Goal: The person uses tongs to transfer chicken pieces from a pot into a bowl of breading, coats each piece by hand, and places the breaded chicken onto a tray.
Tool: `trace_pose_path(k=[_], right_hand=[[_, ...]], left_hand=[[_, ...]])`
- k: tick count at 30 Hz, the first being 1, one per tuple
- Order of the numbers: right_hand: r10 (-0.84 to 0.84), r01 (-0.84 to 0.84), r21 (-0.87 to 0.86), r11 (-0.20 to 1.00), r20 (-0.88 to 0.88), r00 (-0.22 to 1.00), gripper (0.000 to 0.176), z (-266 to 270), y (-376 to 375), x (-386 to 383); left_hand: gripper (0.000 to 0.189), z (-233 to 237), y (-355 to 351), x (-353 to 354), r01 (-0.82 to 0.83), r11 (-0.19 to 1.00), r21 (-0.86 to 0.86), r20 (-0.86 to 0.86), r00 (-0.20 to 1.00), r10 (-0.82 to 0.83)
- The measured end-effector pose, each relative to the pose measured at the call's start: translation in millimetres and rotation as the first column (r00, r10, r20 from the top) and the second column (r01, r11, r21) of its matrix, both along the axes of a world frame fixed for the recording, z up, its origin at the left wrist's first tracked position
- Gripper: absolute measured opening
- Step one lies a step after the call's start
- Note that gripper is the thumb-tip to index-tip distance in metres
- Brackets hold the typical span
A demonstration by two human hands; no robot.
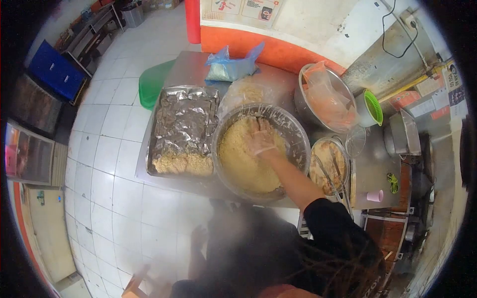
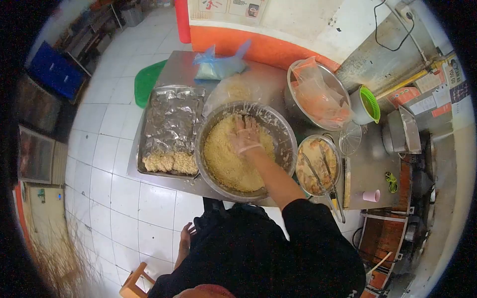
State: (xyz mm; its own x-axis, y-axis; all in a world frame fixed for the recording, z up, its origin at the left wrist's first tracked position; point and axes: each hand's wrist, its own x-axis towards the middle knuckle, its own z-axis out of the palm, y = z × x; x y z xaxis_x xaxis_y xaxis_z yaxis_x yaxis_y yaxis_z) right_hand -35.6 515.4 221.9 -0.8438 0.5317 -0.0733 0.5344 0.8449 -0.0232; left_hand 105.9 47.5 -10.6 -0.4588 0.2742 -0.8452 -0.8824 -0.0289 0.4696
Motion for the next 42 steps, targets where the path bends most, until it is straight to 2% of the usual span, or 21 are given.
trace_pose_path(k=[3,6,7,9,10,12,15,16,19,21,24,26,28,29,31,33,36,38,39,41,42], right_hand=[[0.004,-0.017,-0.225,0.974,-0.057,0.998,0.073,-2,27,7],[0.117,-0.064,-0.383,0.921,0.118,0.986,0.084,5,61,16],[0.157,-0.044,-0.45,0.892,0.218,0.963,0.079,-8,82,19],[0.248,0.021,-0.569,0.822,0.391,0.886,0.071,-47,121,19],[0.281,0.049,-0.602,0.797,0.442,0.852,0.067,-29,112,18],[0.348,0.116,-0.656,0.745,0.532,0.772,0.06,46,79,17],[0.444,-0.229,-0.481,0.847,0.4,0.802,0.057,64,74,27],[0.424,-0.24,-0.446,0.862,0.377,0.823,0.055,67,76,28],[0.375,-0.265,-0.342,0.901,0.309,0.874,0.052,80,78,28],[0.341,-0.266,-0.278,0.923,0.274,0.899,0.05,97,69,32],[0.502,-0.303,-0.476,0.826,0.375,0.779,0.054,112,24,21],[0.417,-0.281,-0.43,0.858,0.262,0.87,0.054,119,-18,26],[0.44,-0.389,-0.364,0.846,0.063,0.896,0.053,81,-56,27],[0.501,-0.473,-0.264,0.841,0.047,0.864,0.052,53,-67,34],[0.499,-0.478,-0.264,0.838,0.014,0.867,0.049,15,-74,45],[0.362,-0.327,-0.456,0.828,-0.012,0.932,0.044,-2,-76,50],[0.423,-0.463,-0.556,0.691,-0.209,0.882,0.036,-6,-46,55],[0.318,-0.289,-0.624,0.726,-0.068,0.946,0.03,28,-20,49],[0.424,-0.326,-0.565,0.758,0.046,0.905,0.035,72,-12,38],[0.417,-0.311,-0.424,0.851,0.185,0.89,0.041,94,9,26],[0.321,-0.246,-0.333,0.91,0.193,0.927,0.043,67,24,23]], left_hand=[[0.055,-15,-9,5,-0.012,1.0,-0.013,-0.028,1.0,0.012],[0.056,-28,-17,15,-0.052,0.998,0.041,0.04,0.998,0.05],[0.055,-24,-15,20,0.0,1.0,0.019,-0.115,0.993,0.003],[0.053,-48,-24,25,-0.028,0.999,0.019,-0.012,1.0,0.029],[0.052,-56,-28,26,-0.04,0.999,0.018,0.037,0.999,0.039],[0.051,-53,-28,27,-0.078,0.995,0.067,0.035,0.997,0.075],[0.053,-31,-21,23,-0.115,0.993,0.038,0.069,0.991,0.112],[0.054,-23,-18,19,-0.126,0.992,0.011,0.086,0.988,0.125],[0.047,-12,-15,12,-0.024,0.999,-0.043,-0.019,1.0,0.023],[0.046,-19,-18,10,-0.005,0.999,-0.048,-0.012,1.0,0.005],[0.045,-17,-16,5,0.011,0.997,-0.075,0.003,1.0,-0.011],[0.045,-12,-11,4,0.024,0.996,-0.086,0.0,1.0,-0.024],[0.045,-10,-8,3,0.046,0.995,-0.084,-0.019,0.999,-0.047],[0.045,-10,-6,2,0.044,0.997,-0.064,-0.027,0.999,-0.045],[0.046,-8,-7,3,0.036,0.999,-0.032,-0.038,0.999,-0.037],[0.047,-6,-7,5,0.029,0.999,-0.029,-0.071,0.997,-0.031],[0.047,-2,-3,3,0.03,0.999,-0.039,-0.054,0.998,-0.032],[0.047,-3,-6,4,0.015,1.0,-0.015,-0.017,1.0,-0.015],[0.046,-10,-11,6,-0.002,1.0,0.018,0.003,1.0,0.002],[0.046,-11,-18,12,-0.001,1.0,0.018,0.01,1.0,0.001],[0.046,-5,-15,11,0.012,1.0,-0.011,-0.008,1.0,-0.012]])
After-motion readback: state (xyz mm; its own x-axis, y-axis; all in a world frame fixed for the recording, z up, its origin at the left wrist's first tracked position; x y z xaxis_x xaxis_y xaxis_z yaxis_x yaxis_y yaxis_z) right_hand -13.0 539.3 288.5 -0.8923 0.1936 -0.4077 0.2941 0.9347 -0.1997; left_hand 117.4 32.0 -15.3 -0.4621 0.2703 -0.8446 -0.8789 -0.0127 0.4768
